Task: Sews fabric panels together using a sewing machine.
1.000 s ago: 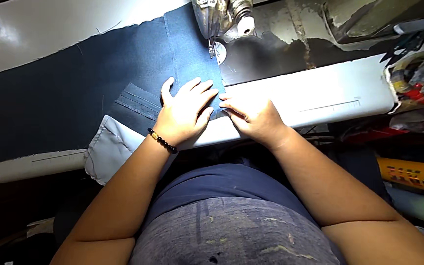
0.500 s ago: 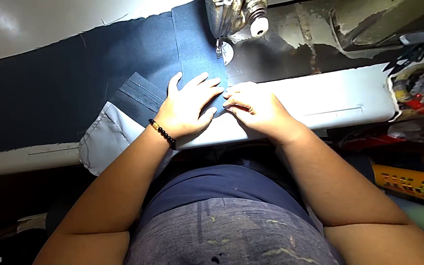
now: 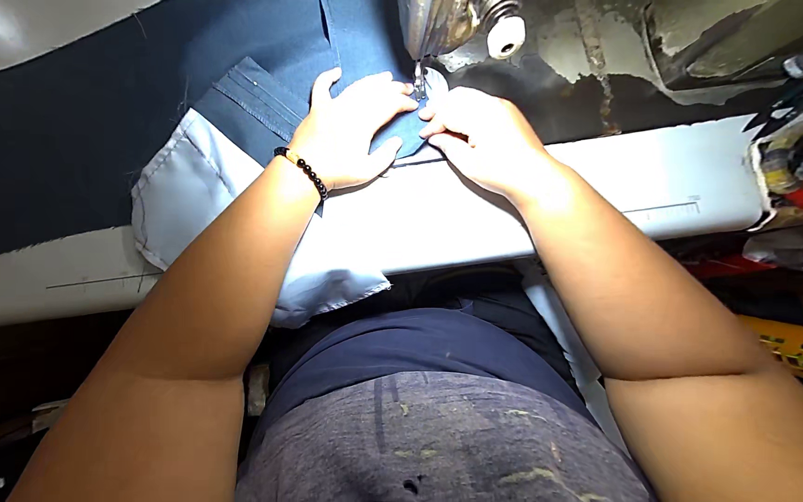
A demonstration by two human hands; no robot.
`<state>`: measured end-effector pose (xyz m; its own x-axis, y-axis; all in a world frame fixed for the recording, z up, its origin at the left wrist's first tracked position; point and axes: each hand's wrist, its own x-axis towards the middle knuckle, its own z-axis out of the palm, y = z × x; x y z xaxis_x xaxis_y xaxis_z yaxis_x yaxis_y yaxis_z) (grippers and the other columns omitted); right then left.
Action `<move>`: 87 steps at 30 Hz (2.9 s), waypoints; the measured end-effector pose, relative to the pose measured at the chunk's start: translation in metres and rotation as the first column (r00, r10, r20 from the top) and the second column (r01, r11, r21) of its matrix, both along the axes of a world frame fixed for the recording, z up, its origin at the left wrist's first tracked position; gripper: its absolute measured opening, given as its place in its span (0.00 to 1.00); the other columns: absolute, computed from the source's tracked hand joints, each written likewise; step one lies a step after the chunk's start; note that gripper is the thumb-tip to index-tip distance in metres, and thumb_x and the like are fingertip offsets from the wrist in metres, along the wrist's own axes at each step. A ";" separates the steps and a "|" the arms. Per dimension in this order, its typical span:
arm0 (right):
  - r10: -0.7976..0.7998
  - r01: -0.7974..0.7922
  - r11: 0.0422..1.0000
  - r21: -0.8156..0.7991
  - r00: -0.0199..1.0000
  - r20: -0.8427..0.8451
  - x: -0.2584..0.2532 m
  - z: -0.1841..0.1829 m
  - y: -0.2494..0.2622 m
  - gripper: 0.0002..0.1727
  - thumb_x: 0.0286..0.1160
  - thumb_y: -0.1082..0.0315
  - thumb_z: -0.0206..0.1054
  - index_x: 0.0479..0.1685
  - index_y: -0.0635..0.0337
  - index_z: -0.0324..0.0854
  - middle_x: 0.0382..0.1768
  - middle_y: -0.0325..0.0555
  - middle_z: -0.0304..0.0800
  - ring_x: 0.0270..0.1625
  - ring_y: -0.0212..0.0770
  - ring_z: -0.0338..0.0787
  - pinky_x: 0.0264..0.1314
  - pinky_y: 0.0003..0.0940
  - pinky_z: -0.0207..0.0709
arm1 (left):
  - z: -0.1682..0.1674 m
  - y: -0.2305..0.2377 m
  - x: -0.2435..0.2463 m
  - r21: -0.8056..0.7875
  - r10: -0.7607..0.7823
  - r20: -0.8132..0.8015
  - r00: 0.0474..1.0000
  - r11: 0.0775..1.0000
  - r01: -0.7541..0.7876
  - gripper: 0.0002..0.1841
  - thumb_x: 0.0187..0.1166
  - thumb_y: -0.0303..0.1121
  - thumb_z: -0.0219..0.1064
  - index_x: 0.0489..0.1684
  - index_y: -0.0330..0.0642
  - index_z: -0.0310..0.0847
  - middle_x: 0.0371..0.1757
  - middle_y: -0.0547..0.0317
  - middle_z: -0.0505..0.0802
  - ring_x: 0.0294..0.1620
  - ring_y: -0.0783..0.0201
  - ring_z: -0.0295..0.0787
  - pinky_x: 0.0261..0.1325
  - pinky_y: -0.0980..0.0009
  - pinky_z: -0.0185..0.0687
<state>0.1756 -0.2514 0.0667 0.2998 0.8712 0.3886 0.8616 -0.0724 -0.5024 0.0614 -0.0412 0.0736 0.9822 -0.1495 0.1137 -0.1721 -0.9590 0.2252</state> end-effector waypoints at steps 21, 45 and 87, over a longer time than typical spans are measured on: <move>-0.157 0.158 0.987 -0.012 0.970 -0.186 -0.126 -0.079 -0.181 0.11 0.78 0.70 0.63 0.38 0.65 0.92 0.33 0.49 0.96 0.38 0.41 0.96 0.46 0.37 0.89 | -0.009 -0.032 -0.039 0.146 0.064 0.030 0.997 0.987 -0.068 0.33 0.87 0.45 0.37 0.88 0.39 0.65 0.88 0.45 0.73 0.81 0.30 0.70 0.73 0.29 0.63; -0.941 0.662 -0.265 -0.701 -0.019 0.338 0.046 -0.017 -0.318 0.26 0.71 0.56 0.76 0.54 0.74 0.85 0.62 0.76 0.85 0.68 0.73 0.84 0.63 0.77 0.74 | -0.039 -0.009 -0.025 -0.194 0.158 0.197 0.968 0.974 -0.120 0.34 0.77 0.63 0.57 0.77 0.52 0.80 0.78 0.50 0.83 0.81 0.44 0.73 0.78 0.35 0.55; -0.574 0.854 0.474 0.213 0.484 -0.661 -0.020 -0.004 -0.305 0.08 0.78 0.77 0.65 0.45 0.52 0.86 0.39 0.26 0.91 0.37 0.23 0.88 0.44 0.22 0.84 | -0.024 -0.018 -0.024 -0.193 0.135 0.222 0.966 0.977 -0.093 0.25 0.88 0.46 0.48 0.61 0.43 0.90 0.68 0.42 0.89 0.73 0.38 0.79 0.76 0.31 0.49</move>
<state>0.1555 -0.5569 0.0632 0.9634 -0.0187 0.2676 0.2590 -0.1936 -0.9463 0.0378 -0.0588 0.0496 0.9346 0.0058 0.3557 -0.1321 -0.9227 0.3622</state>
